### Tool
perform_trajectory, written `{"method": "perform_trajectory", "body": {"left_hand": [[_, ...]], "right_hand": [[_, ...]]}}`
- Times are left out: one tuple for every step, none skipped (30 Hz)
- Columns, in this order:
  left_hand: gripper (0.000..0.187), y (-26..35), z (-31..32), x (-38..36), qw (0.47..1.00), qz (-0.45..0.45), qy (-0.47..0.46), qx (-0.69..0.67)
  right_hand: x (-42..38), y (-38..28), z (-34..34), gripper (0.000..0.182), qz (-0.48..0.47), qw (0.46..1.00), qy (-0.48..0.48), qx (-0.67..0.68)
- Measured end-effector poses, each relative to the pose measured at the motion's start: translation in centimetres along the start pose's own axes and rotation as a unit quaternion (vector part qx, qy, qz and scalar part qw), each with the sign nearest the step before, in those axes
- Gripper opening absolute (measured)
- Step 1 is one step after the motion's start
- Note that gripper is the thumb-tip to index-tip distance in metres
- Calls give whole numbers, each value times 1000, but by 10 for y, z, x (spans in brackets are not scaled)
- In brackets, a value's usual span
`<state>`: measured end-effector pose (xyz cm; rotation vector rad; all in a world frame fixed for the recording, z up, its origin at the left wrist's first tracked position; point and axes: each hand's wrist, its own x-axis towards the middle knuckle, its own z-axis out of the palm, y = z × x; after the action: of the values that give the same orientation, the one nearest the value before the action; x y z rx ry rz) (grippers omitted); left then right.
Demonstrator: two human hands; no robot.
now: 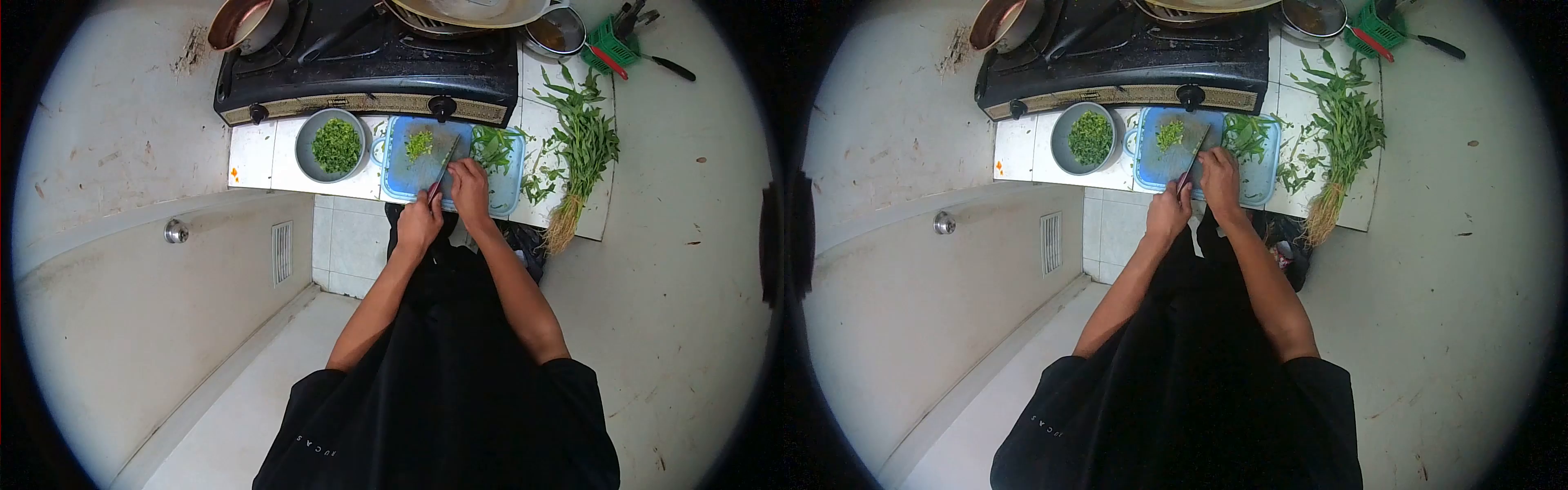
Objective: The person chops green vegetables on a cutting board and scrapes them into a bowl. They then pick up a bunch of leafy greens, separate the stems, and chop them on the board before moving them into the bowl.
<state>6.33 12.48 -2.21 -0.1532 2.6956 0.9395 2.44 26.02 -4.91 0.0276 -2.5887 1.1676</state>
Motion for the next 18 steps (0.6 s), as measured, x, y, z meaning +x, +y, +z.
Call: {"method": "perform_trajectory", "body": {"left_hand": [[41, 1, 1, 4, 1000, 3, 1, -3], [41, 2, 2, 5, 1000, 1, 1, -3], [40, 2, 3, 6, 1000, 4, 6, 3], [40, 4, 2, 5, 1000, 8, 12, 10], [40, 3, 1, 1, 1000, 9, 13, 10], [40, -3, 3, -5, 1000, 9, 20, 15], [40, -7, 3, -10, 999, 10, 29, 20], [40, -12, 3, -17, 999, 15, 32, 22], [40, -17, 3, -26, 999, 4, 19, 34], [41, -19, 1, -30, 999, -8, 7, 47], [41, -21, 0, -29, 999, -3, 9, 49], [41, -20, -2, -29, 999, -6, 12, 47], [41, -20, -3, -30, 999, -10, 13, 46], [42, -19, -3, -27, 999, -12, 12, 42], [42, -18, -4, -24, 999, -15, 11, 43], [41, -17, -4, -20, 999, -15, 21, 38], [40, -17, -6, -16, 999, -14, 32, 32], [42, -17, -7, -13, 999, -22, 21, 30]], "right_hand": [[0, 0, 0, 9, -3, 1000, 3, -4], [-1, 1, 1, 8, -6, 1000, 6, -8], [-2, 2, 2, 8, -5, 1000, 4, -7], [-2, 3, 3, 9, -9, 1000, 5, -9], [-2, 5, 3, 10, -12, 1000, 7, -12], [-1, 5, 2, 10, -13, 1000, 11, -12], [-1, 5, 2, 12, -10, 1000, 5, -10], [-2, 4, 1, 14, -6, 1000, -1, -8], [-3, 3, 1, 14, -8, 1000, 5, -7], [-4, 2, 1, 16, -8, 1000, 7, -18], [-3, 3, 2, 18, -9, 999, 8, -30], [0, 3, 4, 18, -10, 999, 12, -29], [1, 3, 6, 17, -17, 999, 16, -30], [0, 4, 7, 17, -22, 999, 18, -31], [0, 3, 8, 17, -21, 999, 15, -30], [4, 3, 10, 16, -22, 998, 12, -49], [7, 2, 12, 15, -24, 997, 9, -67], [7, 4, 15, 15, -23, 998, 8, -66]]}}
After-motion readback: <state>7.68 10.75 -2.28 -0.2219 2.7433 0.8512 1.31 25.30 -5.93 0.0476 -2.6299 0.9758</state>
